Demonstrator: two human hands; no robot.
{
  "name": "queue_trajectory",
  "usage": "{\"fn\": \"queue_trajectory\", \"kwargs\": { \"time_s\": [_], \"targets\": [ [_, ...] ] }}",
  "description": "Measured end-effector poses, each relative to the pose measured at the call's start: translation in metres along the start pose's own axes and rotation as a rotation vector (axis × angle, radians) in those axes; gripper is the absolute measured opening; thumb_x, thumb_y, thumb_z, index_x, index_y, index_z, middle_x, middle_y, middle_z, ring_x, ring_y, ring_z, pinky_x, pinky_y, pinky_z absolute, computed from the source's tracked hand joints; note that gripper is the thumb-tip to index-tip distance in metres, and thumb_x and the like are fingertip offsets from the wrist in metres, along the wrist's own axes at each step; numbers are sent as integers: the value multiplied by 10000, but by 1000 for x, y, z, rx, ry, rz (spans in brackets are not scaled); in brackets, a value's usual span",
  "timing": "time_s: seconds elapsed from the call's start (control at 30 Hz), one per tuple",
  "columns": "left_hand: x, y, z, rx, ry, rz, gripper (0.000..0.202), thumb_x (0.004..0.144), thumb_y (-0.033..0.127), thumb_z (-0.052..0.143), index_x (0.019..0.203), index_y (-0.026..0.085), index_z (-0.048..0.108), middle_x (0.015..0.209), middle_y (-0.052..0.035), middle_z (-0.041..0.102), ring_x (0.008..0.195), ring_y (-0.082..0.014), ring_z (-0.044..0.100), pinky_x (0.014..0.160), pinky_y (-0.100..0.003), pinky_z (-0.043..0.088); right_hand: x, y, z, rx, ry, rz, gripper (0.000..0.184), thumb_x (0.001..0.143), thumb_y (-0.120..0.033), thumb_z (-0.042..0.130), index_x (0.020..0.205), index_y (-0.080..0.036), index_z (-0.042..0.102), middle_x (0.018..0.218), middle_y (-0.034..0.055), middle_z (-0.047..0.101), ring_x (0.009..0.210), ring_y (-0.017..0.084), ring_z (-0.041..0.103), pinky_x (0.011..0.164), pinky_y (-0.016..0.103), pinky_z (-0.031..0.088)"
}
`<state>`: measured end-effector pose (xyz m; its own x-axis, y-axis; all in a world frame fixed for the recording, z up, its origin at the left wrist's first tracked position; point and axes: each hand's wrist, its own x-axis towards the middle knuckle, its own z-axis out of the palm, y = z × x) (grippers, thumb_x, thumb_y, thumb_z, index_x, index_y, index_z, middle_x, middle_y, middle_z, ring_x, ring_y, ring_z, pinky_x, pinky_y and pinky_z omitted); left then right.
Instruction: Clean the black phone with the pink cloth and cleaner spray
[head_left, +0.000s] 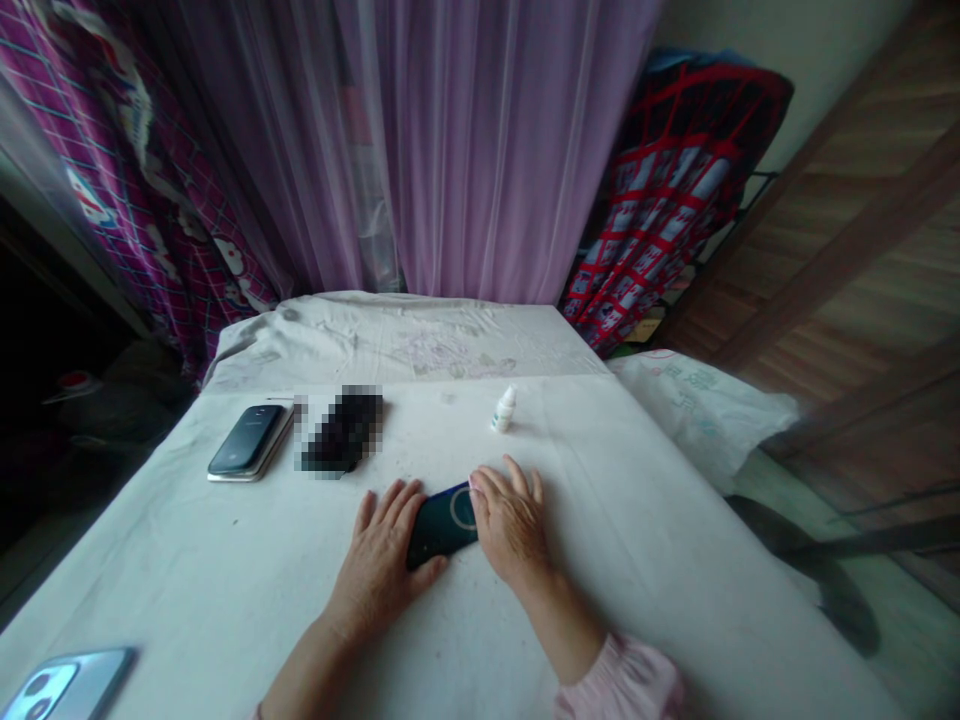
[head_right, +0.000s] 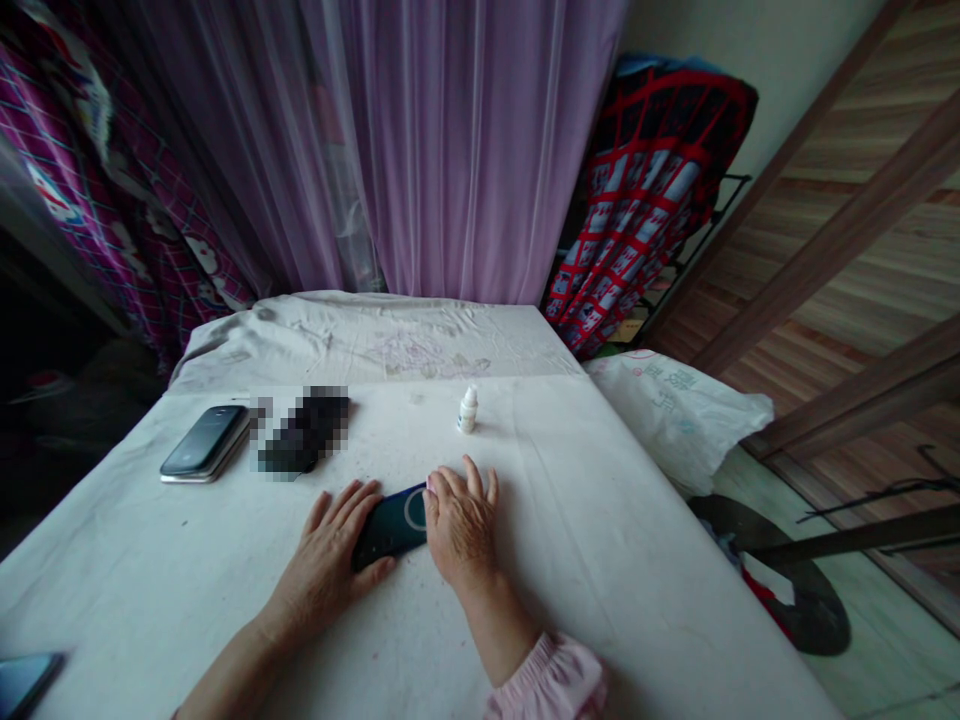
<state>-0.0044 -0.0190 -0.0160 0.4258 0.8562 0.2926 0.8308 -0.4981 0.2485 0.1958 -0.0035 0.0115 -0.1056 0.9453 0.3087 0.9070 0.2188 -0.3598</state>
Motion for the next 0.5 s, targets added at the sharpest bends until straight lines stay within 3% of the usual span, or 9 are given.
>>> {"fn": "queue_trajectory", "kwargs": {
  "time_s": [0.4,0.5],
  "targets": [
    [2,4,-3,-22,-15,-20,659,815,536,609,1334,156,461,1420,-173,491,1335,-367,409,1097,-621,249,-1,10,7,-80,34,78,328,984,-286,376,1136,-223,660,1233,70,657,1294,332,426,1073,567,202],
    [1,4,-2,-20,-8,-22,653,809,519,620,1332,160,466,1417,-170,494,1334,-365,410,1099,-617,246,-4,4,6,-57,-5,39,338,977,-278,385,1187,-206,640,1277,79,632,1323,327,397,1090,570,188]
  ]
}}
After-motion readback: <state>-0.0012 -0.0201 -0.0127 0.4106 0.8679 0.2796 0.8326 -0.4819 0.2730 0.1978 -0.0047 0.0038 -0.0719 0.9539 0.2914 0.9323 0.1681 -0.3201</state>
